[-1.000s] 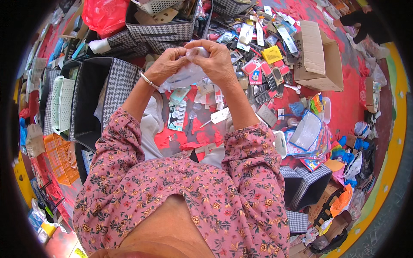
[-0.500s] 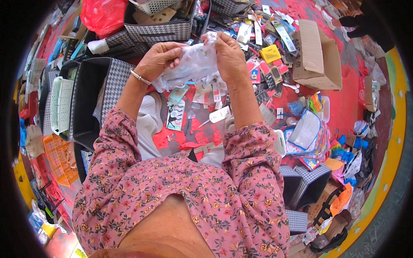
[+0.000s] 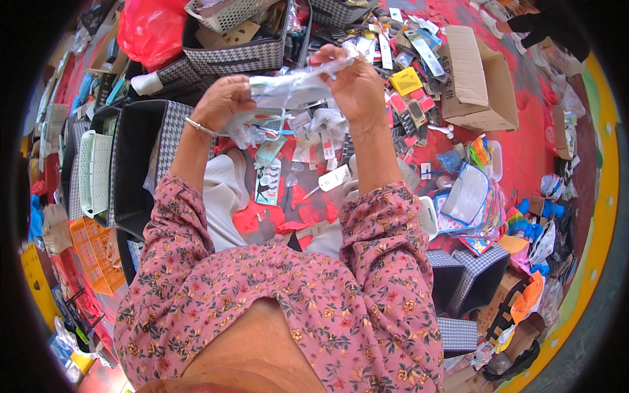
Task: The person picks up several toothbrushes from the floor, places them into a clear plastic bag, and then seals the bag.
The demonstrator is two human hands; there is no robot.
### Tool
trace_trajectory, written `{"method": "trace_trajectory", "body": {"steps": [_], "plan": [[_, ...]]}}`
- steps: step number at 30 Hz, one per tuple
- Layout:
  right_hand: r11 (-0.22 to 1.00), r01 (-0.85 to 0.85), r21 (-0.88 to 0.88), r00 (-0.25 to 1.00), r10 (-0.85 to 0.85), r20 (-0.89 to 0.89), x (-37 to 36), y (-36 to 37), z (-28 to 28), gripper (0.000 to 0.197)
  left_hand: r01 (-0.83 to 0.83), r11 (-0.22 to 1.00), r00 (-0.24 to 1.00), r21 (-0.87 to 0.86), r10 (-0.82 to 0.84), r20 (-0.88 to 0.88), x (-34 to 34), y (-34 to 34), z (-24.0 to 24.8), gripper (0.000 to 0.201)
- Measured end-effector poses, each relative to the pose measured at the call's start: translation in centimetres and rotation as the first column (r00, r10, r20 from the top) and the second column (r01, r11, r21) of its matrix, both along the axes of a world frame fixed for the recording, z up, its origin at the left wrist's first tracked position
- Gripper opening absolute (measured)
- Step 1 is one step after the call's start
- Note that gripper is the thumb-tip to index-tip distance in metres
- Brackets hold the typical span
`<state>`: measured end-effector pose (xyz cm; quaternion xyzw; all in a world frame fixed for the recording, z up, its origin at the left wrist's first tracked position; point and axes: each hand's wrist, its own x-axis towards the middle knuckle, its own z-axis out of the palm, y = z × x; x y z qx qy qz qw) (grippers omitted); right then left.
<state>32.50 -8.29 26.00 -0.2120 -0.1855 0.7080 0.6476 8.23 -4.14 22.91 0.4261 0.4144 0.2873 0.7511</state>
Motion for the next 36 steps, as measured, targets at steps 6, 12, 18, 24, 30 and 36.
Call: {"method": "trace_trajectory", "body": {"steps": [6,12,18,24,30,36], "plan": [[0.942,-0.223,0.249,0.927,0.284,-0.244,-0.3,0.2,-0.5,0.022,0.387,0.773,0.831,-0.503,-0.055,0.553,2.8,-2.4,1.0,0.035],[0.806,-0.453,0.381,0.867,0.498,-0.024,-1.6,-0.3,-0.4,0.025,0.528,0.72,0.723,-0.451,-0.102,0.684,5.2,-5.1,0.2,0.042],[0.949,-0.172,0.265,0.96,0.101,0.262,-1.7,0.1,0.0,0.021,0.13,0.93,0.933,-0.344,0.003,0.36,4.5,-4.5,-0.4,0.023],[0.917,0.24,-0.32,0.823,-0.017,0.568,-0.1,0.5,-2.6,0.012,0.027,0.968,0.937,-0.249,0.062,0.344,5.0,-3.6,0.3,0.021],[0.975,-0.067,-0.213,0.711,0.196,0.676,-4.0,0.8,-2.6,0.013,0.126,0.963,0.915,-0.239,-0.02,0.402,3.9,-4.3,0.4,0.02],[0.927,-0.227,-0.298,0.942,0.286,0.175,-1.3,0.8,-4.6,0.03,0.192,0.955,0.833,-0.225,-0.037,0.552,4.6,-4.8,-1.0,0.018]]}}
